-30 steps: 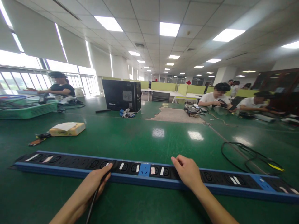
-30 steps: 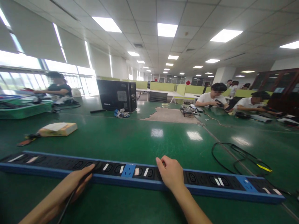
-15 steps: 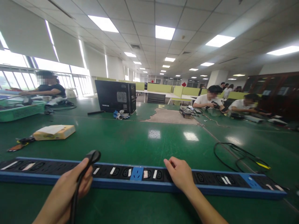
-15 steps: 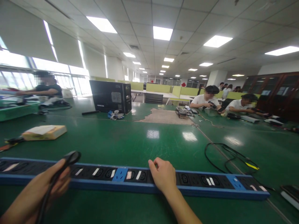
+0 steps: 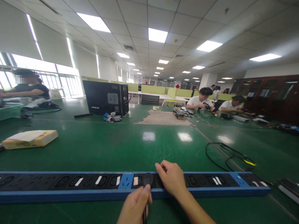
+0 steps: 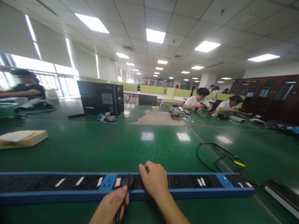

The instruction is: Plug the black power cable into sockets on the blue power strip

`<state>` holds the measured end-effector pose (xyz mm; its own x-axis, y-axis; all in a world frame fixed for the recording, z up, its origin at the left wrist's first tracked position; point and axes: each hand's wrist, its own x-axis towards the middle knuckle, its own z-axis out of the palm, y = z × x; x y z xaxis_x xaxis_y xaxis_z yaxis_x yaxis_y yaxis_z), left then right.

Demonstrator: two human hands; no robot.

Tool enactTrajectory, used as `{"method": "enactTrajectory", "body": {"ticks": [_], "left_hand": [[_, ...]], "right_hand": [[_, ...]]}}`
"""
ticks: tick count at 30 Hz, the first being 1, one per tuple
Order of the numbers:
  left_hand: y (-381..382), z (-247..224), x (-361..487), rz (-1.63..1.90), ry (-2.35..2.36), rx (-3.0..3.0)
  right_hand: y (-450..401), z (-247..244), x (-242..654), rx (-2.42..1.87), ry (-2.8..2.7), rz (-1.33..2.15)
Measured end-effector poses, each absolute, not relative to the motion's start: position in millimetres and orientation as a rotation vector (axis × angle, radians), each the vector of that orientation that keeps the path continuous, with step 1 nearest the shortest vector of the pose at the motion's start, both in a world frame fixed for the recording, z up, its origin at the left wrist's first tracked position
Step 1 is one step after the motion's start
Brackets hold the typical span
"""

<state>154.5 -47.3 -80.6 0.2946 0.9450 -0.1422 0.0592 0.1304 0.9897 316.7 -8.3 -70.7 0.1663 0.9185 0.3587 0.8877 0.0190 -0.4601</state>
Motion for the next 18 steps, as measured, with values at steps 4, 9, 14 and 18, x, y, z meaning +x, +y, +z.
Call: {"method": "enactTrajectory", "body": {"ticks": [4,9,14,18], "left_hand": [[-48.6,-91.3,163.9,0.776,1.059,1.310],[-42.3,-91.2,158.0,0.701,1.062,1.333],[-38.3,-85.7,154.6,0.633,1.027,1.331],[-37.4,-82.2,153.7,0.599,1.005,1.319]], "right_hand": [[-7.6,-71.6,316.3,-1.859,-1.721,0.061],[-8.7,-72.0,315.7,-1.868,-1.738,0.062],[-11.1,-71.1,315.2,-1.878,-1.765,0.053],[-11.6,-69.8,314.6,-1.885,-1.777,0.049]]}}
